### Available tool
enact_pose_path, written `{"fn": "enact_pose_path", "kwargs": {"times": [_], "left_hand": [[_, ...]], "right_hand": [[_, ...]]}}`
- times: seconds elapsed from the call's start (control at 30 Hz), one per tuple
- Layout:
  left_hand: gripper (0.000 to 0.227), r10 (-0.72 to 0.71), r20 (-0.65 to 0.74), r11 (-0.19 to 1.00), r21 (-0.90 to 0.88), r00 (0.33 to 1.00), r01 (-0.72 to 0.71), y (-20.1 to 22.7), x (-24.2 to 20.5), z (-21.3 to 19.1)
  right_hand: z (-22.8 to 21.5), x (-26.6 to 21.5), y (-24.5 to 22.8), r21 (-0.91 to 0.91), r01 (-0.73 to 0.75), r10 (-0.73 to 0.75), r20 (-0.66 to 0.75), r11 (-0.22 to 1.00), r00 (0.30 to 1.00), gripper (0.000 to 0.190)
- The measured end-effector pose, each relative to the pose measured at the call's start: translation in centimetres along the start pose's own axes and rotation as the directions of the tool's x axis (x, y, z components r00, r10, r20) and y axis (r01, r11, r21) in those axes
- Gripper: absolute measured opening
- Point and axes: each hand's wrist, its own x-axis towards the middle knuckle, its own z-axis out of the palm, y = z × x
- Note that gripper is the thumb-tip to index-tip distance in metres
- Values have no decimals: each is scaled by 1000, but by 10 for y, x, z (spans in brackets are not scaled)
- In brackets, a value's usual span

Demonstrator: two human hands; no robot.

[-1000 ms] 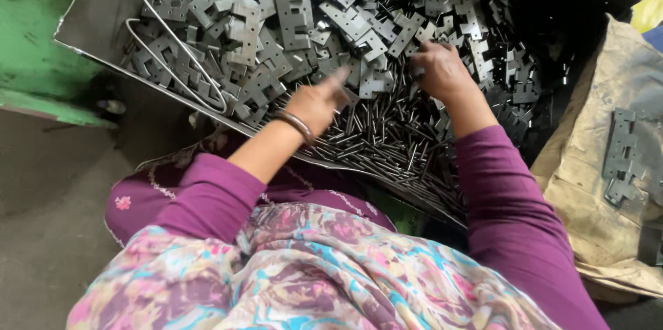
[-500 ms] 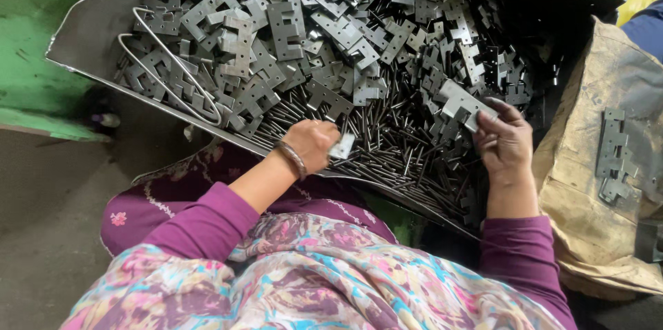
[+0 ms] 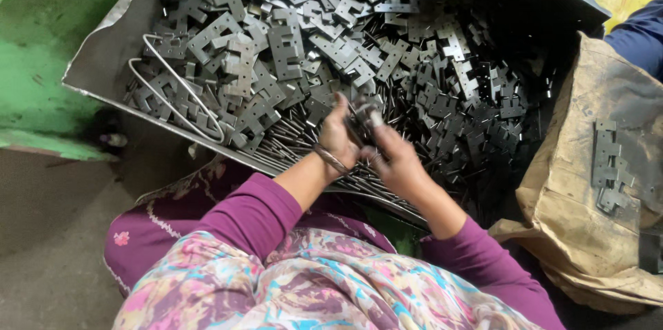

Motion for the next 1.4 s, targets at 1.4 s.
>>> {"fn": "enact_pose_path", "kwargs": {"times": [1.4], "left_hand": [[39,608,252,774,24,753,-633,175,-103,-36]], "right_hand": [[112,91,34,-625,222,0,334,748,942,67]]}}
